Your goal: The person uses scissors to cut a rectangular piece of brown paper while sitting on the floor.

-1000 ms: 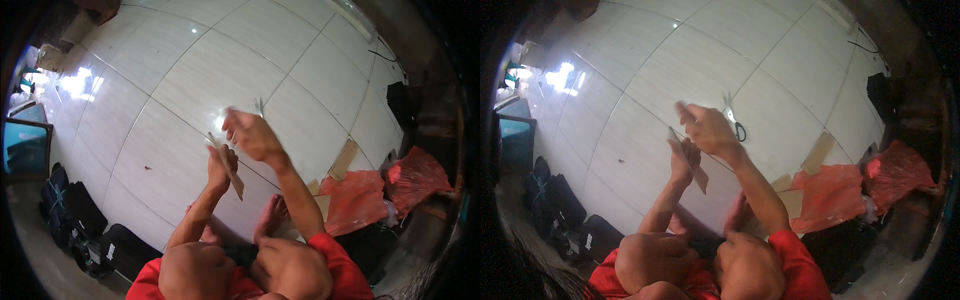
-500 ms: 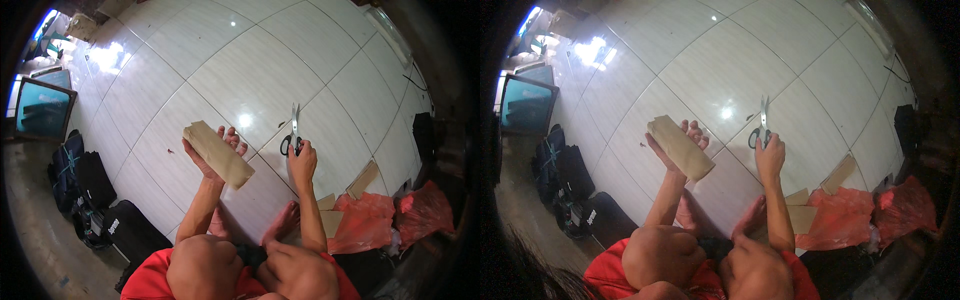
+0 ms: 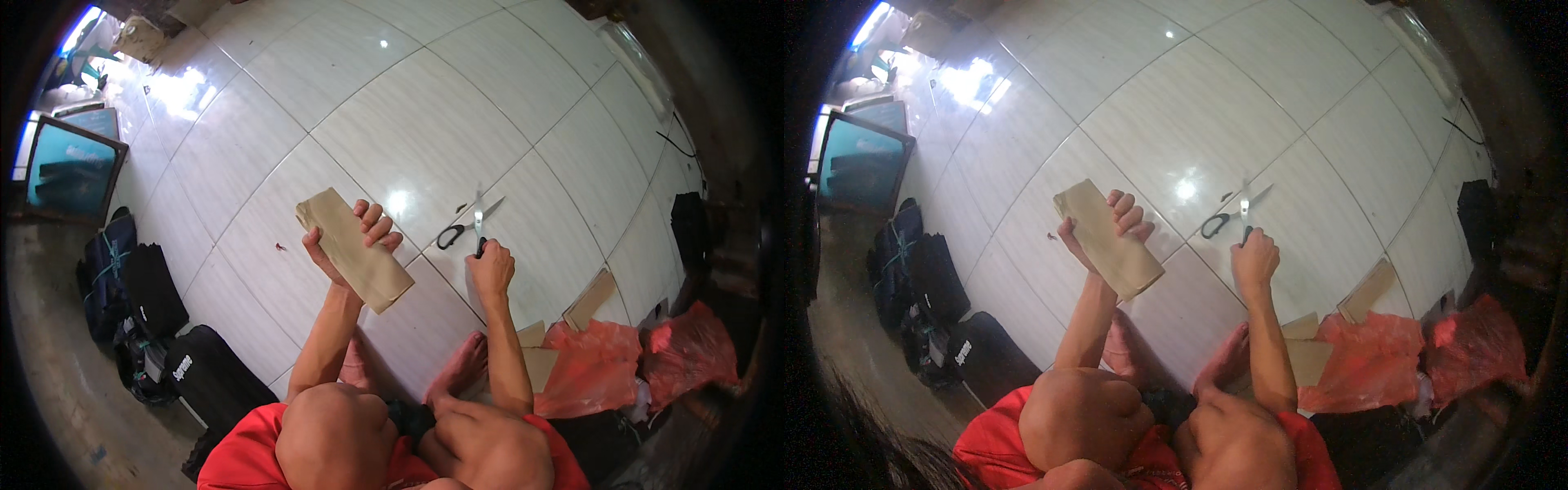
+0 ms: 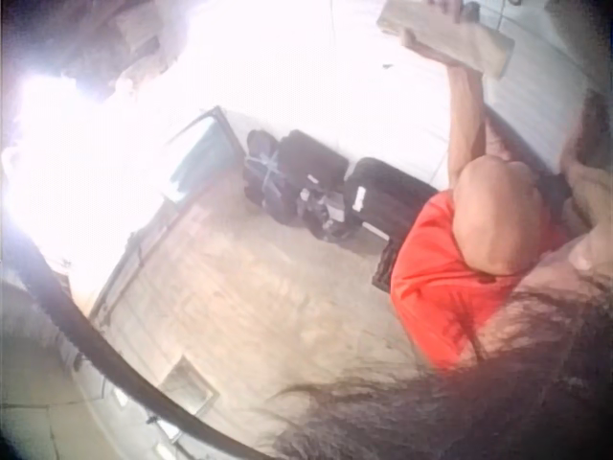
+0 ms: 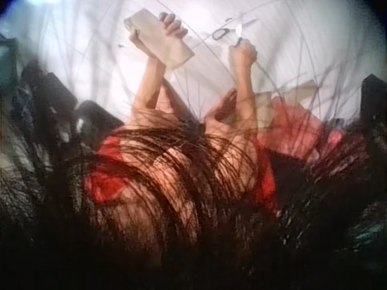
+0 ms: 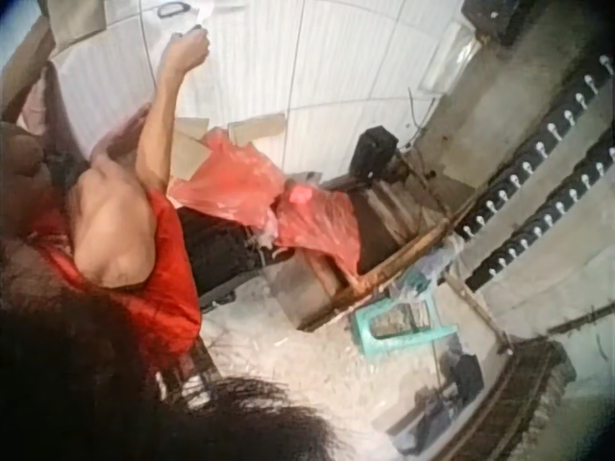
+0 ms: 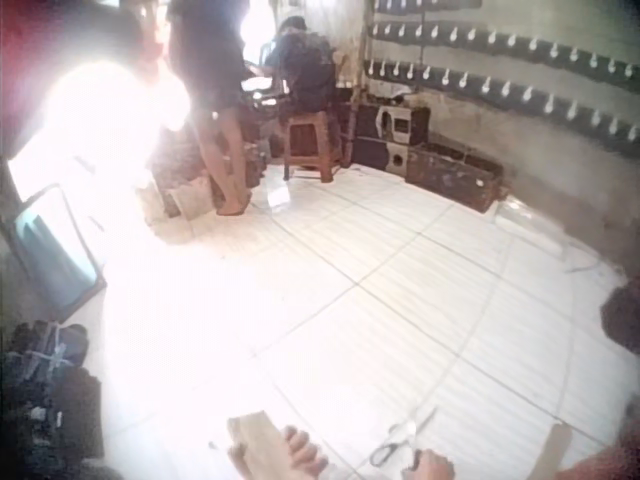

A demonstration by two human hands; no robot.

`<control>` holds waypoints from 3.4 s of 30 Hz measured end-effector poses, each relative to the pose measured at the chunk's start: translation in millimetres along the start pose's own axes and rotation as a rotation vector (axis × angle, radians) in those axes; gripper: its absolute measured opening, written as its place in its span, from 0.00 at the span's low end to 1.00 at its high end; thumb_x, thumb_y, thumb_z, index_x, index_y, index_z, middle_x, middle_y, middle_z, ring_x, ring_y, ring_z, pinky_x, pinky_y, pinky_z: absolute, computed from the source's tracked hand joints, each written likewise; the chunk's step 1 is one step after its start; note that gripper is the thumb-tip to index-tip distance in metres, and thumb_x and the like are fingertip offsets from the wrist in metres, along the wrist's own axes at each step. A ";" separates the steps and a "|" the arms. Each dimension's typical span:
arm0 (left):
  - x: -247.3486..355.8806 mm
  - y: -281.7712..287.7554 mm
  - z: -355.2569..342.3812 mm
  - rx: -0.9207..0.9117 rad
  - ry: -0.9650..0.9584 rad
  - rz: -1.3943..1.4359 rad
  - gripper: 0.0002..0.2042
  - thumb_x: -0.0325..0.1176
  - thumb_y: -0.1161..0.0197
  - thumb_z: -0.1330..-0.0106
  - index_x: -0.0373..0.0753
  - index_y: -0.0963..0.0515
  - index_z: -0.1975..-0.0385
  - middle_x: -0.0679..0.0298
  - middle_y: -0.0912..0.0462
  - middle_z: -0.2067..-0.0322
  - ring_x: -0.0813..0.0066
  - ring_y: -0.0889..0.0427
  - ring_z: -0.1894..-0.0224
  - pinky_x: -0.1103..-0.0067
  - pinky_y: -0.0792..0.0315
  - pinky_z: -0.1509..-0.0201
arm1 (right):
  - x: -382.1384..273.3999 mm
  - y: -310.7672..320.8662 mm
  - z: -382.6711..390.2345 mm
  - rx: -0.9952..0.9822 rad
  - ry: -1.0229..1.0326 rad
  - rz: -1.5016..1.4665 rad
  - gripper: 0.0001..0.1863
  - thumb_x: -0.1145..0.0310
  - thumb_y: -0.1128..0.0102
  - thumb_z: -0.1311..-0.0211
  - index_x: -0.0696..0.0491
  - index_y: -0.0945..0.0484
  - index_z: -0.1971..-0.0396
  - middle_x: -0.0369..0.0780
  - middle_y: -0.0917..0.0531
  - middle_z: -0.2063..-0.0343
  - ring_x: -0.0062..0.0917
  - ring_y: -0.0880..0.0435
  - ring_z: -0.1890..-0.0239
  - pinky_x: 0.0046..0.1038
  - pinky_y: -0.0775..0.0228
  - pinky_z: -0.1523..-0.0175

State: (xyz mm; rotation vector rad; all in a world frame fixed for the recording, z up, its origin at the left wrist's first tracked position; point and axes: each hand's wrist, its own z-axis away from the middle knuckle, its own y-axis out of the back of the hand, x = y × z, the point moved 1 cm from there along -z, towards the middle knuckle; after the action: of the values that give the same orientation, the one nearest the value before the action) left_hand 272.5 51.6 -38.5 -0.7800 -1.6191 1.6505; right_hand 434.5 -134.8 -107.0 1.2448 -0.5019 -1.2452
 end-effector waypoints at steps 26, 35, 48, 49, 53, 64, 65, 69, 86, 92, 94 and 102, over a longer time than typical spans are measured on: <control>16.8 -4.3 0.8 -0.100 -0.027 0.076 0.29 0.59 0.33 0.49 0.42 0.35 0.62 0.70 0.36 0.71 0.78 0.36 0.68 0.76 0.40 0.58 | 4.1 -13.5 -4.0 0.143 0.085 -0.054 0.16 0.65 0.33 0.45 0.59 0.20 0.61 0.44 0.13 0.68 0.40 0.13 0.65 0.39 0.22 0.56; 17.0 -18.7 -8.0 -0.176 -0.049 -0.009 0.28 0.59 0.33 0.49 0.43 0.35 0.64 0.70 0.36 0.73 0.78 0.34 0.68 0.76 0.41 0.57 | -16.2 -3.1 71.3 -0.900 0.040 -1.766 0.23 0.53 0.29 0.39 0.55 0.26 0.56 0.35 0.22 0.67 0.20 0.23 0.66 0.23 0.33 0.60; 3.2 -29.4 11.2 0.006 0.001 -0.396 0.42 0.64 0.53 0.31 0.31 0.42 0.31 0.48 0.32 0.37 0.55 0.29 0.36 0.56 0.37 0.30 | -84.5 34.5 93.3 -0.172 0.158 -1.329 0.14 0.71 0.25 0.47 0.56 0.24 0.67 0.34 0.18 0.72 0.14 0.21 0.67 0.21 0.28 0.62; -0.5 -17.1 14.4 -0.002 0.000 -0.395 0.42 0.64 0.53 0.31 0.31 0.42 0.31 0.48 0.32 0.37 0.55 0.29 0.36 0.56 0.37 0.30 | -84.4 34.8 89.7 -0.166 0.166 -1.329 0.14 0.71 0.25 0.47 0.56 0.24 0.67 0.34 0.18 0.72 0.14 0.21 0.67 0.21 0.28 0.62; -20.8 -1.8 13.9 0.620 -0.027 -0.776 0.28 0.57 0.54 0.24 0.36 0.33 0.41 0.59 0.24 0.53 0.70 0.22 0.53 0.72 0.25 0.50 | -89.0 27.7 88.2 -0.057 0.345 -1.119 0.17 0.74 0.24 0.48 0.56 0.26 0.64 0.34 0.21 0.70 0.15 0.22 0.64 0.21 0.30 0.56; 17.6 31.2 -7.7 0.688 -0.171 -0.473 0.20 0.57 0.52 0.23 0.46 0.34 0.68 0.71 0.35 0.77 0.81 0.36 0.79 0.82 0.38 0.78 | -60.3 71.9 111.7 -1.241 0.388 -1.319 0.31 0.40 0.30 0.44 0.54 0.27 0.63 0.35 0.22 0.70 0.20 0.22 0.64 0.25 0.30 0.56; 18.4 30.7 -7.0 0.707 -0.186 -0.449 0.21 0.57 0.52 0.24 0.46 0.33 0.69 0.72 0.35 0.78 0.82 0.37 0.80 0.83 0.39 0.78 | -59.0 69.8 114.4 -1.246 0.386 -1.315 0.31 0.40 0.30 0.44 0.54 0.27 0.63 0.35 0.22 0.70 0.20 0.22 0.64 0.25 0.30 0.56; 14.0 25.6 -4.3 0.675 -0.170 -0.388 0.21 0.57 0.53 0.23 0.46 0.33 0.70 0.73 0.36 0.80 0.83 0.39 0.81 0.84 0.42 0.80 | -57.2 61.4 119.0 -1.319 0.329 -1.268 0.28 0.43 0.30 0.41 0.55 0.27 0.64 0.35 0.23 0.70 0.20 0.23 0.65 0.24 0.30 0.56; -15.0 33.3 -4.8 0.762 -0.273 -0.560 0.21 0.58 0.54 0.24 0.48 0.36 0.70 0.74 0.40 0.84 0.81 0.42 0.88 0.81 0.45 0.87 | -72.8 49.8 111.1 -1.155 0.285 -1.073 0.19 0.53 0.31 0.36 0.54 0.26 0.66 0.30 0.26 0.74 0.15 0.27 0.69 0.21 0.32 0.63; -29.5 26.5 -5.6 0.767 -0.288 -0.578 0.21 0.57 0.53 0.23 0.46 0.37 0.70 0.73 0.40 0.85 0.82 0.40 0.88 0.81 0.44 0.88 | -67.4 44.1 109.5 -1.075 0.247 -1.061 0.28 0.44 0.26 0.44 0.54 0.25 0.64 0.32 0.22 0.71 0.15 0.24 0.66 0.21 0.31 0.57; -29.3 29.0 -5.4 0.795 -0.313 -0.597 0.20 0.56 0.53 0.23 0.46 0.37 0.70 0.73 0.40 0.85 0.82 0.39 0.88 0.81 0.44 0.89 | -68.1 43.2 110.6 -1.073 0.246 -1.060 0.27 0.45 0.26 0.44 0.54 0.25 0.64 0.31 0.22 0.71 0.15 0.25 0.66 0.20 0.31 0.58; -24.3 29.3 -2.8 0.753 -0.303 -0.605 0.20 0.55 0.53 0.23 0.45 0.36 0.69 0.72 0.40 0.85 0.83 0.40 0.89 0.81 0.43 0.89 | -70.5 48.4 111.1 -0.984 0.349 -0.926 0.23 0.55 0.24 0.42 0.57 0.26 0.64 0.34 0.20 0.69 0.18 0.24 0.65 0.23 0.27 0.62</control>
State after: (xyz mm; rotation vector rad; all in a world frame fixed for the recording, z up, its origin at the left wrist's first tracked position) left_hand 287.2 33.9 -69.0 0.3241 -1.0937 1.7497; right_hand 338.2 -126.8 -5.5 0.7592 0.9743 -1.6448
